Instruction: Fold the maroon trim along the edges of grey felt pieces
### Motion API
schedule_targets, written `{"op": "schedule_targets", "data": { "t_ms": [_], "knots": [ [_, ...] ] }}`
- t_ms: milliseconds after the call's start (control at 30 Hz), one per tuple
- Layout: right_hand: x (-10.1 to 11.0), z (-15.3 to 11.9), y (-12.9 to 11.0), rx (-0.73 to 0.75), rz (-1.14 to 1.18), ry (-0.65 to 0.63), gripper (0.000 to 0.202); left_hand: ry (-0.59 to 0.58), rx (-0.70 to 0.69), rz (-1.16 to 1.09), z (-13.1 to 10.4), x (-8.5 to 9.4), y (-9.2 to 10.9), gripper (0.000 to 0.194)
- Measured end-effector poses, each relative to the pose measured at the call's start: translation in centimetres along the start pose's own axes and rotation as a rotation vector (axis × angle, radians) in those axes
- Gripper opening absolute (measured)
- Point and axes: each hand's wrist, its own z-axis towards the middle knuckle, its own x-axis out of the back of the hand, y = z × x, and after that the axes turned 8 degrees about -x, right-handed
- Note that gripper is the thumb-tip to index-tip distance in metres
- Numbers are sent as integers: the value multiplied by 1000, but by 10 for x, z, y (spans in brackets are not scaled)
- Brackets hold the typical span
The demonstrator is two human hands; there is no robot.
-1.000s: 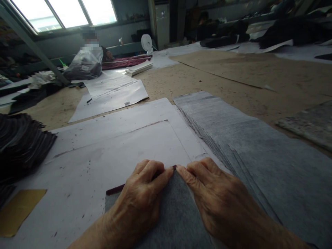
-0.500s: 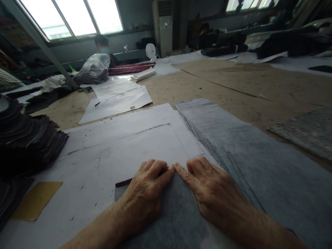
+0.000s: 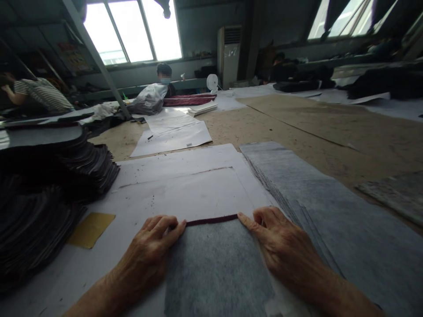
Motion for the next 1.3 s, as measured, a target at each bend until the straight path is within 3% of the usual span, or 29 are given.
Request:
{"op": "schedule_targets", "data": {
  "t_ms": [133,233,400,467,633,800,1000,1100,1167,1300],
  "knots": [
    [10,5,8,-75,113,46,34,59,4,34,0,-1,3,46],
    [14,20,0,-26,103,117,28,57,23,1,2,0,2,46],
    [5,54,-36,-25,39,-254,15,74,124,-87,4,3,-1,38],
    [2,63,-45,-44,25,-316,13,82,165,-100,5,4,-2,34],
    [3,70,-49,-59,88,-380,13,85,204,-165,8,2,-6,33],
    [5,72,-53,-11,156,-392,9,145,204,-333,10,1,-10,19],
    [-13,72,-73,172,147,-348,20,224,118,-308,11,2,-3,23],
    [-20,76,-74,188,176,-340,24,291,82,-287,11,1,-1,27],
    [-19,83,-67,159,221,-365,21,339,154,-299,12,2,-2,27],
    [-11,100,-41,-35,352,-454,15,338,564,-538,17,10,-12,17]
  ]
}}
